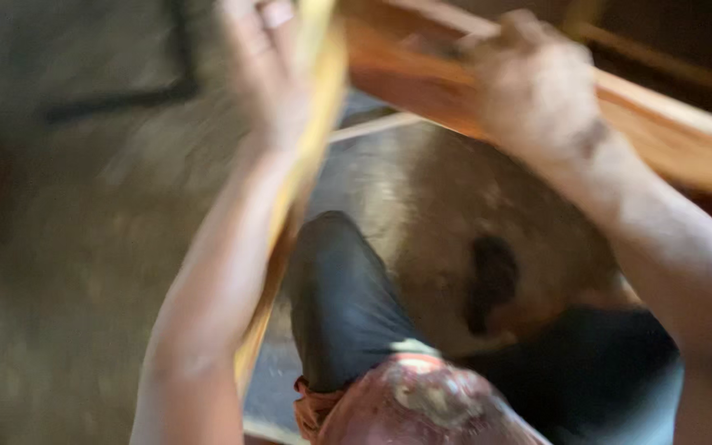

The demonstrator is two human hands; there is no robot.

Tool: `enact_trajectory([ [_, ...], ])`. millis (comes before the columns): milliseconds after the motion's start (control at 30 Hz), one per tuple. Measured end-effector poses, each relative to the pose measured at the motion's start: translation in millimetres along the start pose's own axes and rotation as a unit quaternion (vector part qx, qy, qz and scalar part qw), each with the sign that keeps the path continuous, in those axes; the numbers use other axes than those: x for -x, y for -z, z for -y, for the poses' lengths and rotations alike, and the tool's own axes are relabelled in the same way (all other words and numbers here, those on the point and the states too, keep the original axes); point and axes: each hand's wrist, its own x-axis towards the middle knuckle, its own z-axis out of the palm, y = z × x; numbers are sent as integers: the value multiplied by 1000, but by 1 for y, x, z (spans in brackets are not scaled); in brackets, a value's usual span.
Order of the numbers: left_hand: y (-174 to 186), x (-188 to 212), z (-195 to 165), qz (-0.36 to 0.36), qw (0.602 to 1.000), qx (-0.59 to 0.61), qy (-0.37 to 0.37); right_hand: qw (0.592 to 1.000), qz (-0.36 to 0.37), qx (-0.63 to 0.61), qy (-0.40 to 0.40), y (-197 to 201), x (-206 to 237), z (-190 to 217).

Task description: The person sits on the floor beside a wooden shelf unit and applies pink wood filler to interior joints and seams using a small spatula, holding a plate of filler in one hand. They move along the shelf, scooping more filler and smoothing it into gaps between panels.

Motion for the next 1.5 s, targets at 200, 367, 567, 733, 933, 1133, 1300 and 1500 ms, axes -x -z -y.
enact_trajectory([
  [200, -4, 1, -27, 76, 995, -17, -64, 906, 153, -308, -245, 89, 59, -1],
  [367, 3, -3, -14, 139, 984, 74, -83, 888, 156, -295, -318, 99, 87, 7],
  [567, -3, 0, 21, 147, 983, 78, -81, 890, 90, -292, -338, 83, 101, 1],
  [733, 0, -4, 13, 179, 978, 84, -70, 877, 84, -323, -345, 78, 89, 3],
  [933, 11, 2, 1, 196, 977, -14, -88, 905, 101, -274, -309, 106, 80, -24],
  [1133, 12, 2, 5, 229, 958, 36, -170, 911, 58, -146, -381, 188, 171, -46],
  [1300, -7, 11, -11, 218, 957, -42, -185, 784, 177, -60, -592, 211, 300, -5],
  [1500, -108, 80, -75, 329, 925, 68, -176, 694, 51, -7, -718, 177, 421, 46],
])
